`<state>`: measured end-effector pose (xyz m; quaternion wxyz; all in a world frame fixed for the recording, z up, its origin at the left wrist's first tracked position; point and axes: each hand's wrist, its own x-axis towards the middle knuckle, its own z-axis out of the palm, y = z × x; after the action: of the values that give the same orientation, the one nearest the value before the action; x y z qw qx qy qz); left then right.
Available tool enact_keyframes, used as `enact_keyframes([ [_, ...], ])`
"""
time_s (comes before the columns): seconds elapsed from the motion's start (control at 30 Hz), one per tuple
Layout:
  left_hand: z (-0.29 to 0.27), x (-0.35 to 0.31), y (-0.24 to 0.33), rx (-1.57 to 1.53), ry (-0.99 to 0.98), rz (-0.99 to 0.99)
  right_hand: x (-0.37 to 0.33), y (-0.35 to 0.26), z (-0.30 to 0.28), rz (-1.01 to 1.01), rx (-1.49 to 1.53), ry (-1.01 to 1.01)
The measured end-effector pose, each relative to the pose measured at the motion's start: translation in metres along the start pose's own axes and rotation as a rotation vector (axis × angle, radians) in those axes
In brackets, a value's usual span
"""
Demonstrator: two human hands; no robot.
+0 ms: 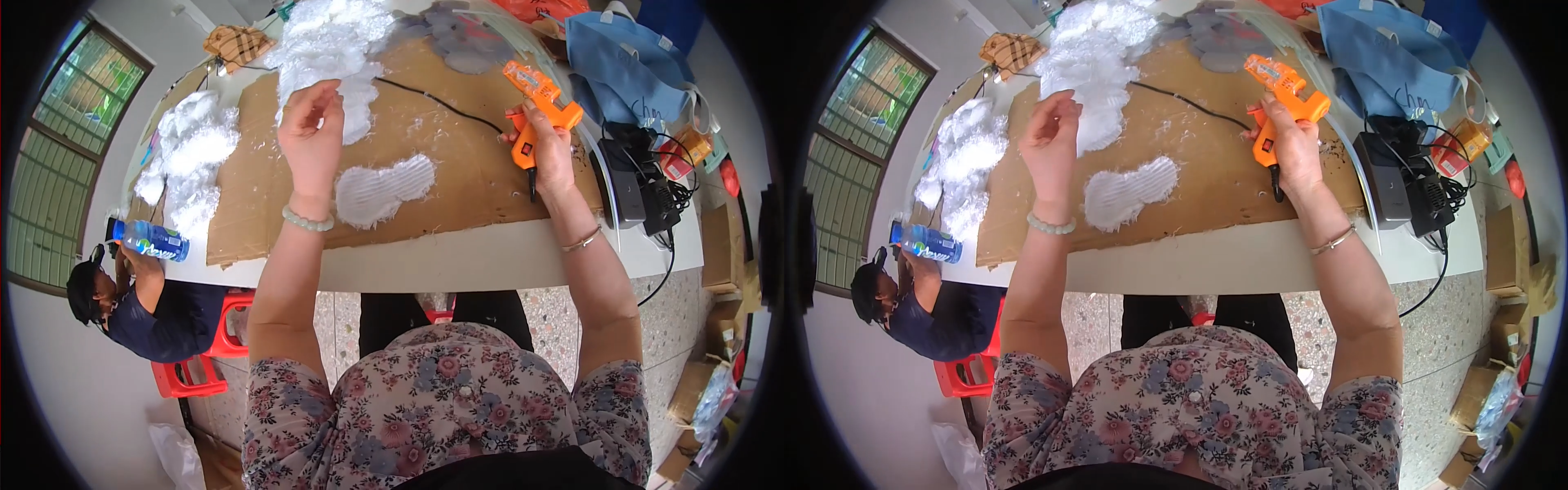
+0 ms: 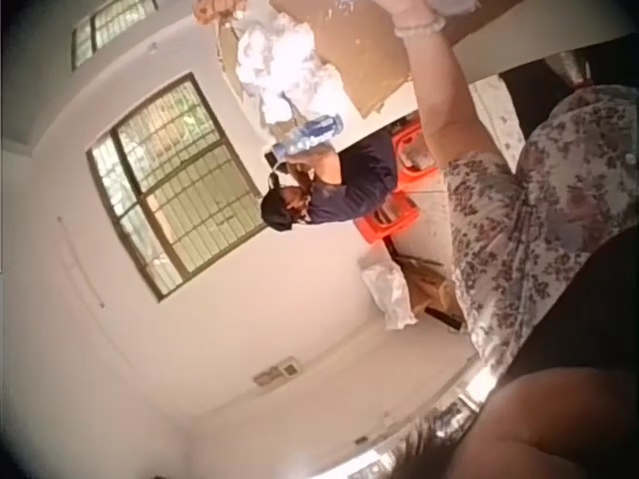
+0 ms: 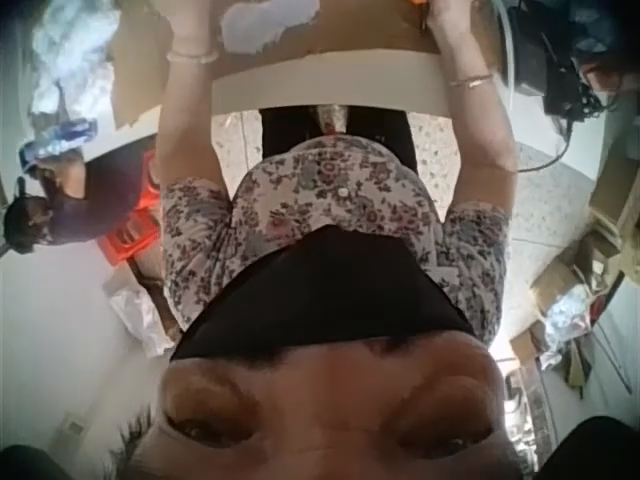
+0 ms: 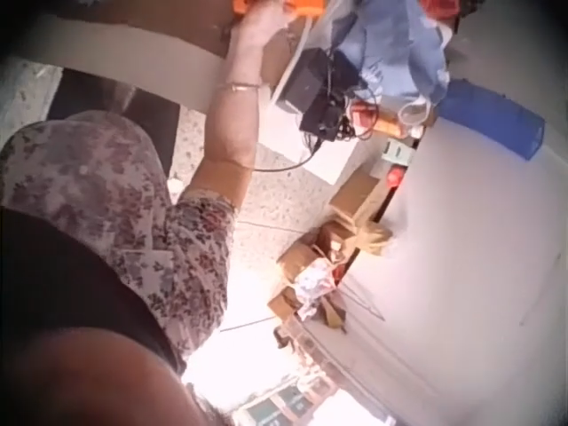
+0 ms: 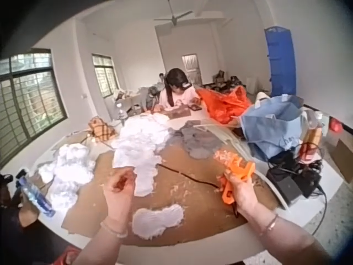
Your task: Applying hot glue to white stuffing material and attaching it to a surface.
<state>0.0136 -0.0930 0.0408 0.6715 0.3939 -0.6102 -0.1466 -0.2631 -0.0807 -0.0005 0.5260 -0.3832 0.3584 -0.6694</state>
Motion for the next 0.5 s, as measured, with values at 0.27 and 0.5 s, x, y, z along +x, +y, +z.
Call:
enact_keyframes([
  [0.27, -0.047, -0.075, 0.031, 0.768, -0.312, 0.6, -0.003, -0.001, 0.01, -0.006, -0.102, -0.026],
  [0.5, -0.043, -0.09, 0.032, 0.854, -0.436, 0.739, -0.009, 0.0, 0.01, 0.01, -0.124, -0.027],
])
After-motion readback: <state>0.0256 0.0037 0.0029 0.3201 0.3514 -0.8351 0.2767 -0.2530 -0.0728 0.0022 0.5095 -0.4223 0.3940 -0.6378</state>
